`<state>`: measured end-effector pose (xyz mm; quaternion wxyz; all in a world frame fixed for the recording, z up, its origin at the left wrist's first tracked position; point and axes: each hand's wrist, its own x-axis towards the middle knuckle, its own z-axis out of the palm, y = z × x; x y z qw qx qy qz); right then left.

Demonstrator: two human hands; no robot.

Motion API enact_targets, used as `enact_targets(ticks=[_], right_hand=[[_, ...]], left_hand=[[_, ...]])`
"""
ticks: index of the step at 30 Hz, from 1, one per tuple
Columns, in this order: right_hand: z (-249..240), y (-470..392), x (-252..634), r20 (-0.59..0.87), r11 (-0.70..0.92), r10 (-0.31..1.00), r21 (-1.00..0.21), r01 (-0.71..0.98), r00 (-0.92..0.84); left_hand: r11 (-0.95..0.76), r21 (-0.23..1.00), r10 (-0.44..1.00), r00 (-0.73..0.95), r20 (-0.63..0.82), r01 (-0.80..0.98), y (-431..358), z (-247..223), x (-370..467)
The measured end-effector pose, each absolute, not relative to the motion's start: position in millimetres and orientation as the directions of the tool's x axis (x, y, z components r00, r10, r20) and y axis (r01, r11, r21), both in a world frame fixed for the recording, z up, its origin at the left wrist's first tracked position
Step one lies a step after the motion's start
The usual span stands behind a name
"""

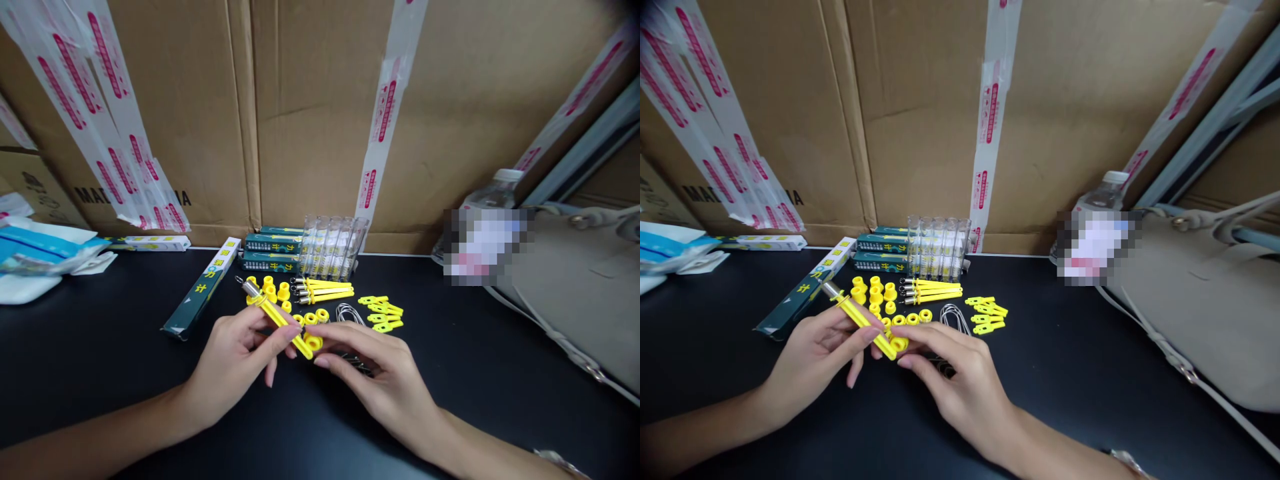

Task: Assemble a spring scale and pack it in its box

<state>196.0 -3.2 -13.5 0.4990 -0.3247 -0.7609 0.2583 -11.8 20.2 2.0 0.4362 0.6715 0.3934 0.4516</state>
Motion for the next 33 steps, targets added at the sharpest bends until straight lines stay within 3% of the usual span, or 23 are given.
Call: enact_targets(ticks=[8,18,33], right_hand=[[-14.6,-5.0,196.3,0.542,0.612,0.783,-0.758,0.226,-0.303],[-16.6,-5.1,194.5,0.433,0.477,0.859,-0.871,0.12,-0.273],[-13.1,-5.1,194.0,0.327,0.377,0.887,-0.921,0.101,-0.327]], left_hand=[[-0.371,0.914,0.908,0.271,0.319,0.165,17.3,-3.7,-15.6],[-0.538,0.827,0.799,0.414,0.436,0.167,21.3,0.4,-12.4],[-0.377,0.921,0.871,0.378,0.315,0.102,23.5,4.5,-12.0]])
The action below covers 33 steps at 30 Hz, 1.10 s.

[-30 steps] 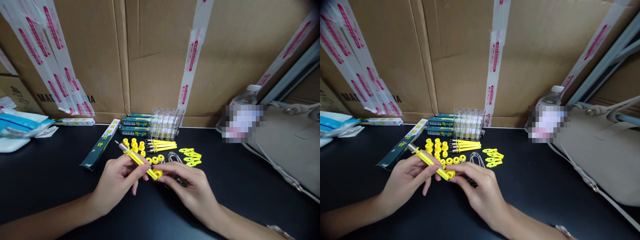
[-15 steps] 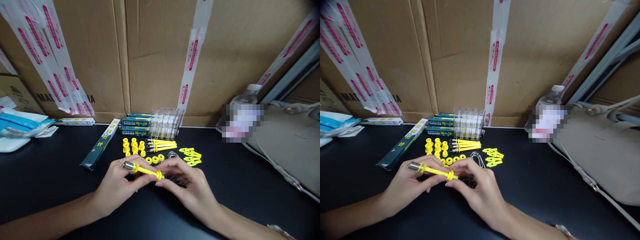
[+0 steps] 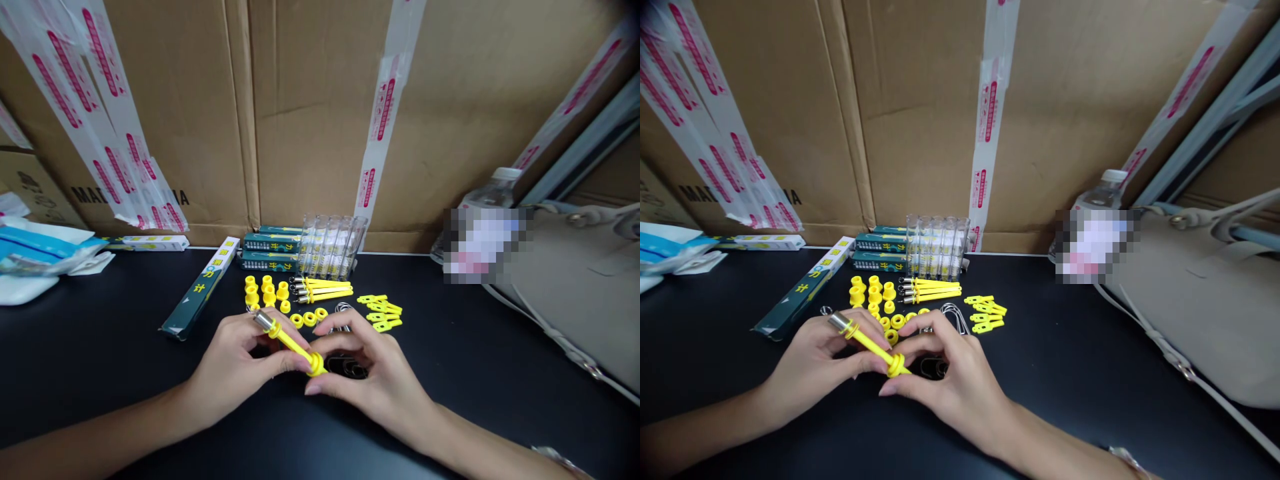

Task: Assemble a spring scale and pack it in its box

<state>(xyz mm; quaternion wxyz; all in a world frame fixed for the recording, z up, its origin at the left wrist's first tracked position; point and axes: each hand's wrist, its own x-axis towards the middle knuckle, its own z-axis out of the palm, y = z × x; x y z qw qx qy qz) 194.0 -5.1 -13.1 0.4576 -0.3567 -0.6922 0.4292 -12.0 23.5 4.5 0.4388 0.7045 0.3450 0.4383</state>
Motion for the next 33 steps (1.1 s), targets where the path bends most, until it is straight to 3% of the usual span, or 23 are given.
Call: enact_targets(ticks=[8,15,23,33], right_hand=[[-13.4,-4.5,194.0,0.278,0.333,0.889,-0.938,0.099,-0.364],[-16.6,-2.5,194.7,0.426,0.486,0.855,-0.857,0.169,-0.298],[-13.3,-3.5,195.0,0.457,0.511,0.83,-0.853,0.105,-0.32],[-17.5,-1.1,193.5,0.458,0.491,0.856,-0.865,0.101,-0.24]], left_hand=[[-0.232,0.971,0.922,0.329,0.204,0.048,22.3,2.7,-8.9],[-0.186,0.982,0.947,0.273,0.17,0.032,22.4,7.2,-7.5],[-0.171,0.985,0.949,0.27,0.162,0.008,23.8,5.4,-8.7],[-0.249,0.968,0.89,0.402,0.217,0.028,23.9,4.5,-8.6]])
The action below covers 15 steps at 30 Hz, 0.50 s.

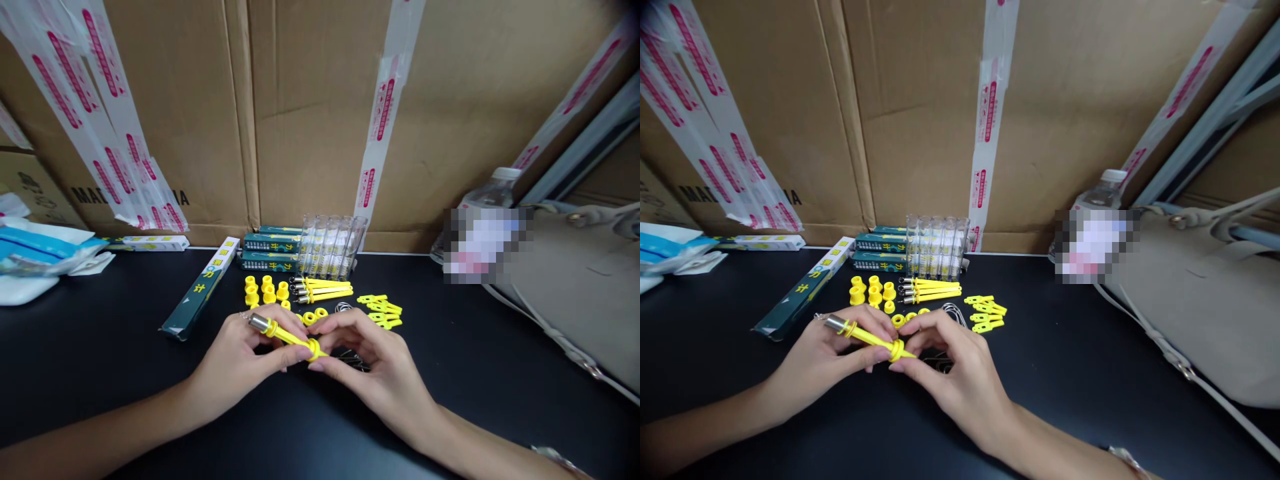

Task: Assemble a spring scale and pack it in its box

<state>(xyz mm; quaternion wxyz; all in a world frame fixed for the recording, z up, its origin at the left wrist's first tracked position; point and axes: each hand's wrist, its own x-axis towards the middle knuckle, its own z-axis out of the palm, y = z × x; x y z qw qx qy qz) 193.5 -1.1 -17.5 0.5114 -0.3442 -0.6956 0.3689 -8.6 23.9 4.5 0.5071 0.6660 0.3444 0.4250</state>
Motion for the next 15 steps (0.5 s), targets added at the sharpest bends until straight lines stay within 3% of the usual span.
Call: enact_targets(ticks=[9,12,15], right_hand=[[-15,-4,193,0.58,0.637,0.769,-0.725,0.262,-0.267],[-12,-4,196,0.632,0.703,0.711,-0.634,0.323,-0.308],[-6,1,208,0.693,0.758,0.631,-0.458,0.464,-0.348]], left_hand=[[-0.114,0.993,0.901,0.419,0.109,-0.012,25,5,-6],[-0.114,0.992,0.925,0.358,0.129,-0.063,27,5,-6],[-0.128,0.988,0.943,0.298,0.149,-0.087,31,5,-8]])
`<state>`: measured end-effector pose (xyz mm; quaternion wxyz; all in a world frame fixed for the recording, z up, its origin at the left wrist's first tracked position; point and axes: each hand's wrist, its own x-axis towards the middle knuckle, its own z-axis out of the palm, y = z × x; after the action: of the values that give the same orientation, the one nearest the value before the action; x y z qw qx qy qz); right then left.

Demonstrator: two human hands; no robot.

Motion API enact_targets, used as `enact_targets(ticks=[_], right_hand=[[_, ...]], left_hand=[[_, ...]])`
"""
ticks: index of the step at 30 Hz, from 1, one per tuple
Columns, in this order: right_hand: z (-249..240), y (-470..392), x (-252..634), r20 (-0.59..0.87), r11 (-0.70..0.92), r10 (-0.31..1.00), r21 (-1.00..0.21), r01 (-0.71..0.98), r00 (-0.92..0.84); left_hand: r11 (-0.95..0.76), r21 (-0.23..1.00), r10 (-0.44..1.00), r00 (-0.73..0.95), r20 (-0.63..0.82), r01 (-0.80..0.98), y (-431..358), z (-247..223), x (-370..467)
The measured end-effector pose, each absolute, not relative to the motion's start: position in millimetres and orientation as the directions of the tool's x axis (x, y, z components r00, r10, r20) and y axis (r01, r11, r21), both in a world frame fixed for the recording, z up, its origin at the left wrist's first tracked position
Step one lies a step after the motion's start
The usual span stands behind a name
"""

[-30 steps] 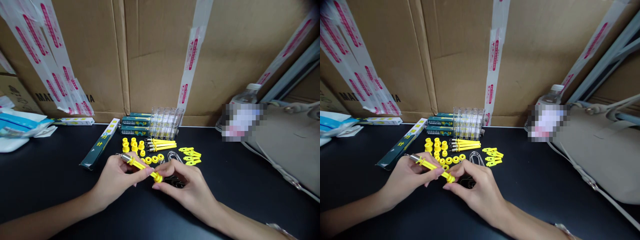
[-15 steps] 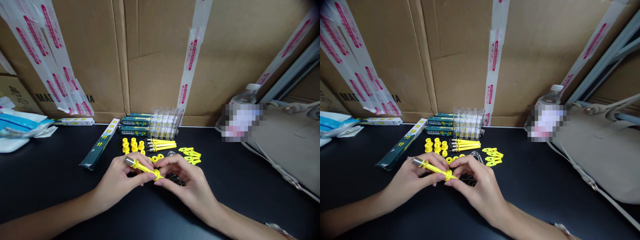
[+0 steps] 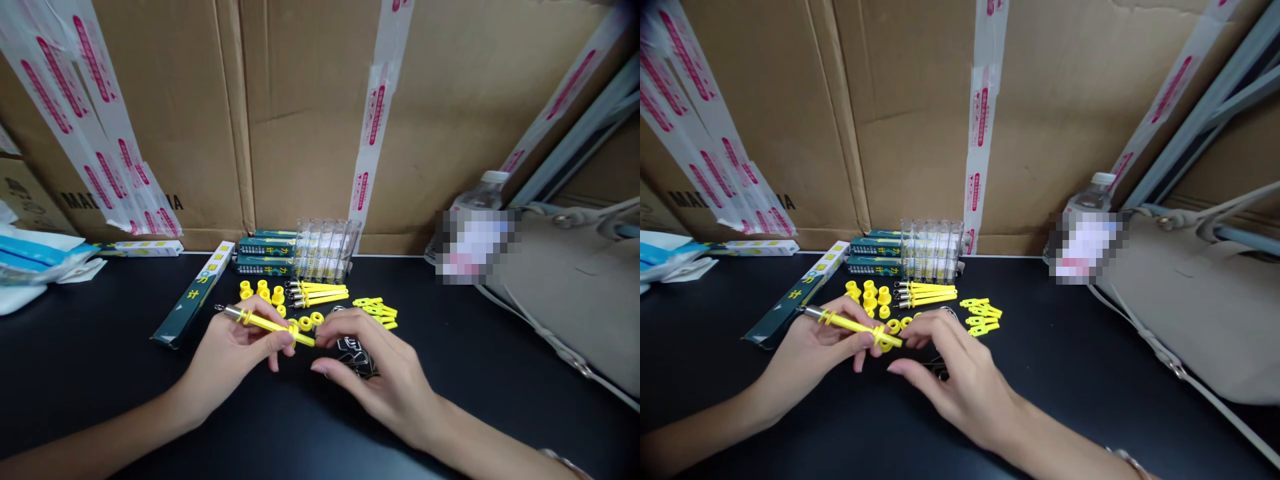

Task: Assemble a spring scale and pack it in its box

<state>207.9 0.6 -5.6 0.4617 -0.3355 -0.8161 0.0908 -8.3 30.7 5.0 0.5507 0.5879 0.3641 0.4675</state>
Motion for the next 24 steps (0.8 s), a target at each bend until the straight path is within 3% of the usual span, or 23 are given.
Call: enact_targets(ticks=[2,7,14,24], right_hand=[[-1,7,222,0.726,0.744,0.595,-0.337,0.577,-0.345],[6,27,264,0.708,0.688,0.613,-0.26,0.678,-0.351],[11,24,275,0.511,0.821,0.537,-0.134,0.555,-0.671],[3,3,239,0.387,0.844,0.514,-0.068,0.533,-0.765]], left_hand=[[-0.131,0.987,0.95,0.273,0.153,-0.094,32,5,-10],[-0.156,0.984,0.954,0.243,0.174,-0.091,32,6,-12],[-0.157,0.975,0.956,0.224,0.19,-0.159,31,7,-11],[-0.082,0.981,0.957,0.261,0.126,-0.174,31,2,-13]])
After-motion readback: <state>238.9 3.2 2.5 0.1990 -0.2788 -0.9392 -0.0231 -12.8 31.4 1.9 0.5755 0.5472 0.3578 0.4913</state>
